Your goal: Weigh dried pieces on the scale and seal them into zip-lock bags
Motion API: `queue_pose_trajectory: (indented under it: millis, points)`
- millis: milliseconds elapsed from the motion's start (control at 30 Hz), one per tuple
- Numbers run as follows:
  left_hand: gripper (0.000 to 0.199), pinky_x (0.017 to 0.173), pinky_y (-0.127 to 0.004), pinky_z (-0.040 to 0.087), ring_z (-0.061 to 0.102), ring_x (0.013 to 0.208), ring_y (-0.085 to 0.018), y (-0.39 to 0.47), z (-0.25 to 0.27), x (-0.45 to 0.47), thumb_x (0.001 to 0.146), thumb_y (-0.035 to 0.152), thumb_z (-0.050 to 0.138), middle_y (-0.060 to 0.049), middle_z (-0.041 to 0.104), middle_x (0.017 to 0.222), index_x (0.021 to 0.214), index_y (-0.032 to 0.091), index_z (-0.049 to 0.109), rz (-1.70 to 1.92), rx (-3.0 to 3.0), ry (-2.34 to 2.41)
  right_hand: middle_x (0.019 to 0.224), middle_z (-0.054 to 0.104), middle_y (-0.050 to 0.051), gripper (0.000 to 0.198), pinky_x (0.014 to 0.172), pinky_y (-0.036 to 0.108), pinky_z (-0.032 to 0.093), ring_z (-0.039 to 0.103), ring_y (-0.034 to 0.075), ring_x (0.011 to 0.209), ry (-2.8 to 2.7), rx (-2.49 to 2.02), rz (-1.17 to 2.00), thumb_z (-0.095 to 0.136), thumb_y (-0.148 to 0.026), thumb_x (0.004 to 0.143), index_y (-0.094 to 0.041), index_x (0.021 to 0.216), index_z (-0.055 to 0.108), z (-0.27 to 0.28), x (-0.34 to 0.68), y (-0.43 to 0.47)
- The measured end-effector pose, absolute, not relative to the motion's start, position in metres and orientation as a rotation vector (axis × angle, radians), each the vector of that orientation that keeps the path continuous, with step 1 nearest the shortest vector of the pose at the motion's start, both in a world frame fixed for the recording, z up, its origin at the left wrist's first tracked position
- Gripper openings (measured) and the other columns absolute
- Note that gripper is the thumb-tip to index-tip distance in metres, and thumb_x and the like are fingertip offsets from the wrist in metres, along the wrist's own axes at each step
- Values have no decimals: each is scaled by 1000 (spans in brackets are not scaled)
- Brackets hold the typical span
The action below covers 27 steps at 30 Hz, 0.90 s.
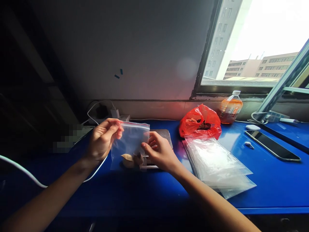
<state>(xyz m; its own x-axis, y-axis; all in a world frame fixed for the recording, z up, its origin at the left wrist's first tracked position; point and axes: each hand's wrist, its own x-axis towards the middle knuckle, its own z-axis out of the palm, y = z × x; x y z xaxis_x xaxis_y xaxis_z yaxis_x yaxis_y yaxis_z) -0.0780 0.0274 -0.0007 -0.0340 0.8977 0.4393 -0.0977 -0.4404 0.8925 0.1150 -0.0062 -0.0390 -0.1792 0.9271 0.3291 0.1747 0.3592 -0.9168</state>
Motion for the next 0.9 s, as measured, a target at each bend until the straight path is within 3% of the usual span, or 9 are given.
queue_pose_trajectory:
  millis: [200, 367, 533, 633, 800, 900]
  points:
    - [20, 47, -17, 40, 52, 54, -7, 36, 1, -84, 70, 31, 72, 2, 60, 67, 83, 17, 65, 1716, 1269, 962, 76, 64, 3, 16, 61, 29, 47, 58, 14, 65, -1777, -1166, 794, 57, -34, 83, -19, 86, 60, -45, 115, -3]
    - [21, 47, -16, 40, 50, 51, -6, 36, 2, -84, 71, 32, 74, 3, 60, 66, 82, 17, 65, 1673, 1269, 923, 70, 62, 3, 13, 60, 28, 42, 53, 13, 60, -1925, -1200, 438, 53, -27, 85, -19, 81, 63, -47, 110, -2]
    - [20, 49, -18, 42, 51, 51, -7, 35, 1, -83, 72, 32, 73, 2, 61, 64, 82, 17, 66, 1677, 1383, 924, 73, 63, 2, 12, 64, 27, 40, 53, 13, 65, -1930, -1253, 357, 50, -19, 82, -19, 71, 56, -48, 110, -1]
    - [21, 50, -18, 43, 53, 53, -8, 39, 1, -87, 71, 33, 74, 1, 63, 65, 82, 17, 67, 1675, 1395, 973, 69, 60, 1, 8, 61, 26, 38, 51, 13, 64, -1823, -1264, 523, 50, -20, 76, -19, 69, 52, -44, 111, 0]
    - [27, 56, -18, 44, 57, 64, -9, 45, 5, -99, 67, 36, 76, -1, 67, 76, 85, 17, 70, 1608, 1390, 1048, 59, 52, -4, 9, 55, 24, 38, 50, 12, 56, -1489, -1149, 1105, 49, -27, 73, -20, 68, 47, -41, 111, 3]
    - [30, 60, -20, 45, 56, 65, -9, 47, 7, -103, 69, 39, 73, -1, 66, 75, 88, 15, 72, 1541, 1381, 1074, 58, 51, -4, 10, 55, 23, 37, 49, 11, 55, -1460, -1123, 1177, 51, -29, 72, -20, 68, 47, -41, 111, 4]
